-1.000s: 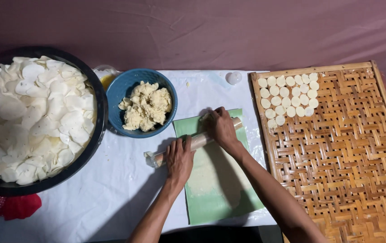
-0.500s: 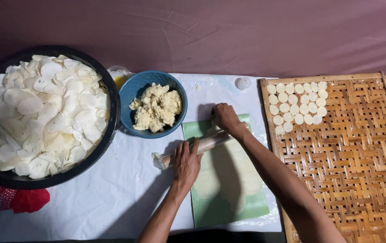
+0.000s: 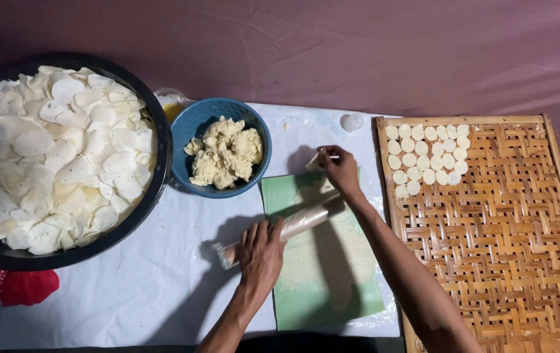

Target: Rolling out yellow dough into thin layers on a plastic sheet as part of a cracker-making process.

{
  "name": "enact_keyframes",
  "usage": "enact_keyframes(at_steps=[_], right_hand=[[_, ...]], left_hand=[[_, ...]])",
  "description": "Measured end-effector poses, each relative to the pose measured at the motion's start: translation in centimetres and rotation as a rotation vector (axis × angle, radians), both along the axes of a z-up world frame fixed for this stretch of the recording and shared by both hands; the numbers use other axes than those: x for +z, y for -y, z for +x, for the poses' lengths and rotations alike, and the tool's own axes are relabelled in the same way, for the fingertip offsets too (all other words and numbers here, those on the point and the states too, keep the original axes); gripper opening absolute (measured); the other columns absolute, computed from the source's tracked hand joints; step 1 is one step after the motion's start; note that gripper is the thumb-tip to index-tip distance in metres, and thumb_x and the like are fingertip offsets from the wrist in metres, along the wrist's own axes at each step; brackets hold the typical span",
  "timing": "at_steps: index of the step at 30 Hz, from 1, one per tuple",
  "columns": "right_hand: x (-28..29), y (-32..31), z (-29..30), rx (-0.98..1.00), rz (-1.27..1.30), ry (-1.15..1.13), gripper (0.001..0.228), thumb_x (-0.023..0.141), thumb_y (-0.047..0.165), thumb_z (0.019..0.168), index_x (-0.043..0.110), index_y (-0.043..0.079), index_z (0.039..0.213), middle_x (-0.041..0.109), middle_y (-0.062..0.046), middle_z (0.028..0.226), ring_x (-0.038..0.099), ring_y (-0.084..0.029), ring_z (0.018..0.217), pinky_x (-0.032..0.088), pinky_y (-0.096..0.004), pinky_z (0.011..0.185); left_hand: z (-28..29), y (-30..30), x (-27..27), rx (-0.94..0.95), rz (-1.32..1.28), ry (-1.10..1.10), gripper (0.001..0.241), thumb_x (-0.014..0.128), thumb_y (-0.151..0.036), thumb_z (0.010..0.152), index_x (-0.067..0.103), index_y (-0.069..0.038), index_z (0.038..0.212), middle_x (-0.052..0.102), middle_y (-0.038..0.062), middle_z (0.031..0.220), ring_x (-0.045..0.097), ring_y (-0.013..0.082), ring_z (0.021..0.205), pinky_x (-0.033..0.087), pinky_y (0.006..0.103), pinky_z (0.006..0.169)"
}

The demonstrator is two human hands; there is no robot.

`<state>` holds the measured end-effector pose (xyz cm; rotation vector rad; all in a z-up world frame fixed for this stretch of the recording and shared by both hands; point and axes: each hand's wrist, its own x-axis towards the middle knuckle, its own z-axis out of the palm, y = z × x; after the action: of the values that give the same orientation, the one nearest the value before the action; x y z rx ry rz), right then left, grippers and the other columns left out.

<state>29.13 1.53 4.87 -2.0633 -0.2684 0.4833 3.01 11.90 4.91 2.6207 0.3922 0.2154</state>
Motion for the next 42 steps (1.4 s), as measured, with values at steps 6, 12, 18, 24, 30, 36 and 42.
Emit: enact_keyframes(at_steps=[6,12,18,24,30,36,42], right_hand=[[-1.2,-0.7,-6.1,0.216,-0.009,-0.015,0.02,0.071,0.02,0.095,0.074,0.001,0.103,0.074,-0.006,0.082,0.065,-0.012,0.065,0.052,-0.025,0.062],[0.8,-2.7,-8.1,0.298,-0.261,0.313,0.03,0.067,0.03,0.095,0.074,0.001,0.097,0.071,-0.013,0.066,0.058,-0.024,0.046,0.05,-0.038,0.05],[-0.6,-1.1,-7.3,0.405,-0.266,0.433,0.033,0.071,0.024,0.093,0.065,-0.005,0.079,0.062,-0.016,0.06,0.047,-0.026,0.044,0.046,-0.041,0.047],[-6.0,-0.2,-6.1,0.383,-0.37,0.264,0.015,0.066,0.009,0.082,0.067,0.003,0.096,0.073,-0.022,0.09,0.07,-0.048,0.09,0.06,-0.056,0.074],[-1.0,-0.2,-8.4,0.372,-0.202,0.228,0.032,0.064,0.022,0.088,0.063,0.001,0.113,0.063,-0.025,0.105,0.065,-0.05,0.1,0.056,-0.059,0.082],[1.1,-0.6,-10.2,0.396,-0.378,0.388,0.025,0.068,0.017,0.09,0.068,0.011,0.115,0.066,-0.014,0.108,0.069,-0.037,0.102,0.06,-0.045,0.089],[-2.4,1.3,-10.6,0.248,-0.253,0.361,0.023,0.068,0.027,0.093,0.065,0.017,0.114,0.067,-0.009,0.102,0.071,-0.033,0.099,0.061,-0.044,0.084]], left_hand=[[-8.0,-2.4,1.5,0.046,-0.232,-0.133,0.05,0.082,-0.017,0.078,0.066,-0.011,0.124,0.064,0.007,0.098,0.061,0.0281,0.092,0.045,0.0467,0.092],[-11.3,-8.1,3.5,0.16,-0.358,-0.57,0.052,0.079,-0.03,0.082,0.063,-0.028,0.131,0.07,-0.007,0.12,0.066,0.0229,0.108,0.048,0.0421,0.1],[-10.1,-10.0,3.4,0.212,-0.422,-0.5,0.054,0.078,-0.033,0.085,0.062,-0.016,0.134,0.072,0.002,0.117,0.07,0.0249,0.106,0.053,0.046,0.096],[-3.9,-7.3,0.8,0.192,-0.313,-0.083,0.047,0.076,-0.035,0.087,0.066,-0.017,0.129,0.069,0.009,0.108,0.068,0.0334,0.106,0.054,0.0462,0.09],[2.0,-5.5,0.8,0.201,-0.119,0.112,0.049,0.078,-0.027,0.087,0.063,-0.01,0.131,0.064,0.012,0.112,0.066,0.0347,0.106,0.055,0.047,0.088],[3.9,-4.9,-1.8,0.104,-0.015,0.139,0.05,0.078,-0.027,0.084,0.061,-0.01,0.128,0.062,0.01,0.102,0.067,0.0324,0.096,0.057,0.0436,0.08],[5.3,-4.0,-3.6,0.093,0.086,0.171,0.052,0.076,-0.027,0.085,0.06,-0.011,0.131,0.059,0.009,0.101,0.067,0.0287,0.09,0.057,0.0398,0.076]])
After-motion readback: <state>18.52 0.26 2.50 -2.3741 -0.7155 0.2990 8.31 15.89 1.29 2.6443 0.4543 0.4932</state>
